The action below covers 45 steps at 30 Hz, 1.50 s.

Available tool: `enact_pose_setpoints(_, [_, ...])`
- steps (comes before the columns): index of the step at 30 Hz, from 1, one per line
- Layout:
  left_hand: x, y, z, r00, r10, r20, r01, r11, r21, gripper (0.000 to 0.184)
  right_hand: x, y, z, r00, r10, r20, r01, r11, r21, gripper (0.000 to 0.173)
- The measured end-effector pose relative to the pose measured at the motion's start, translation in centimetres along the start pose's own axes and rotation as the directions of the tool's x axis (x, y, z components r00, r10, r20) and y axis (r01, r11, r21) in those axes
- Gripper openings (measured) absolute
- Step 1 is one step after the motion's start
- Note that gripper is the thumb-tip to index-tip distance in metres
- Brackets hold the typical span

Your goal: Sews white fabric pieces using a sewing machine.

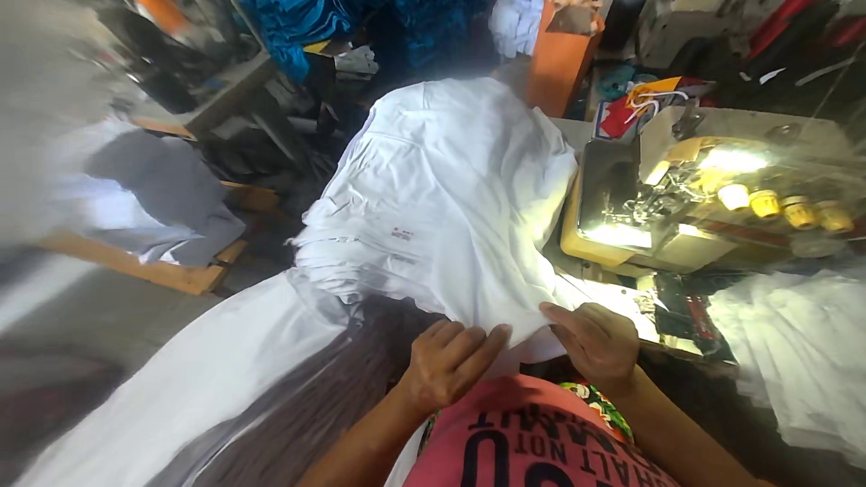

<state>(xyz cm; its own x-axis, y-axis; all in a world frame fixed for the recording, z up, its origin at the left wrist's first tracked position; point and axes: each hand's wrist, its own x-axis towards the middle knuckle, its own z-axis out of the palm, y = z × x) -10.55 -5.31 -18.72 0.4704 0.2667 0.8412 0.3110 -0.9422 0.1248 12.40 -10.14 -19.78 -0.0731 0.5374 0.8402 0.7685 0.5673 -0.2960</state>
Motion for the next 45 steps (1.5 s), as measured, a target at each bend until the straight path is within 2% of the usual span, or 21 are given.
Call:
enact_pose_setpoints(4, [0.7,0.1,0.7,0.974,-0.225,0.035,0.227,0.958,-0.176,0.015,0.0,0.4,0.2,0.992,0.111,0.060,-0.119,0.980,0.162,0.020])
enact_pose_setpoints(7, [1.9,0.3,0.7,0.906,-0.391,0.161,0.422,0.856,-0.299,0.019,0.0,0.8,0.1,0.975,0.183,0.127,-0.210,0.945,0.250,0.021])
enact_pose_setpoints(9, [3.0,0.0,0.7,0.871,-0.427,0.242,0.487,0.813,-0.319,0.021,0.0,1.0,0.0,0.963,0.231,0.138,-0.262,0.921,0.287,0.021])
enact_pose_setpoints(12, [5.6,-1.4,1.3,0.891,-0.347,0.293,0.430,0.852,-0.299,0.019,0.5,1.6,-0.4,0.938,0.332,0.102,-0.346,0.873,0.345,0.020])
enact_pose_setpoints(16, [11.8,-3.6,4.0,0.936,-0.132,0.326,0.222,0.941,-0.255,0.013,1.9,3.2,-1.5,0.874,0.485,-0.031,-0.452,0.835,0.313,0.015])
enact_pose_setpoints(19, [16.7,-5.5,8.4,0.889,-0.011,0.457,0.151,0.951,-0.270,0.013,2.3,5.5,-2.3,0.758,0.645,-0.098,-0.594,0.745,0.305,0.014])
enact_pose_setpoints(22, [19.8,-7.1,14.4,0.798,0.080,0.598,0.152,0.933,-0.327,0.018,1.2,8.5,-2.1,0.582,0.799,-0.155,-0.717,0.593,0.366,0.012])
enact_pose_setpoints(24, [21.3,-7.1,17.6,0.644,0.046,0.764,0.244,0.934,-0.262,0.021,0.2,9.9,-2.1,0.465,0.859,-0.213,-0.782,0.511,0.356,0.012])
enact_pose_setpoints(26, [22.1,-6.6,20.4,0.464,-0.039,0.885,0.321,0.939,-0.127,0.022,-0.9,10.6,-2.3,0.438,0.860,-0.261,-0.809,0.504,0.303,0.016])
enact_pose_setpoints(28, [21.8,-6.3,22.6,0.398,-0.064,0.915,0.359,0.929,-0.091,0.018,-1.5,11.0,-2.2,0.400,0.866,-0.299,-0.799,0.490,0.349,0.014])
enact_pose_setpoints(30, [21.8,-5.9,24.0,0.342,-0.145,0.929,0.397,0.918,-0.003,0.020,-0.8,11.0,-2.2,0.293,0.916,-0.275,-0.773,0.396,0.495,0.012])
enact_pose_setpoints(32, [22.3,-5.0,24.6,0.273,-0.285,0.919,0.427,0.892,0.149,0.028,0.1,11.0,-2.3,0.168,0.967,-0.189,-0.741,0.251,0.622,0.010])
enact_pose_setpoints(35, [22.5,-3.7,25.2,0.260,-0.454,0.852,0.437,0.842,0.315,0.032,1.1,12.0,-1.5,0.060,0.986,-0.156,-0.676,0.155,0.721,0.007])
enact_pose_setpoints(37, [21.8,-3.5,25.9,0.322,-0.509,0.799,0.434,0.829,0.353,0.030,1.6,12.4,-1.1,0.027,0.993,-0.116,-0.600,0.108,0.792,0.009])
enact_pose_setpoints(39, [20.5,-3.9,26.5,0.450,-0.483,0.752,0.422,0.856,0.297,0.031,1.8,12.4,-0.9,0.010,0.997,-0.081,-0.528,0.075,0.846,0.012])
enact_pose_setpoints(40, [20.1,-4.3,26.7,0.486,-0.456,0.745,0.404,0.874,0.272,0.032,1.9,12.4,-1.0,-0.003,0.998,-0.069,-0.506,0.057,0.861,0.012])
enact_pose_setpoints(41, [20.1,-4.4,26.5,0.496,-0.434,0.752,0.393,0.885,0.252,0.032,2.0,12.4,-1.1,-0.016,0.998,-0.062,-0.501,0.045,0.864,0.010])
enact_pose_setpoints(44, [20.6,-4.5,26.2,0.467,-0.416,0.780,0.383,0.891,0.245,0.033,1.5,12.2,-1.2,-0.020,0.996,-0.087,-0.561,0.061,0.826,0.009])
enact_pose_setpoints(45, [20.2,-4.9,26.5,0.496,-0.410,0.765,0.377,0.896,0.236,0.033,1.5,12.1,-1.2,-0.027,0.995,-0.092,-0.570,0.061,0.820,0.009])
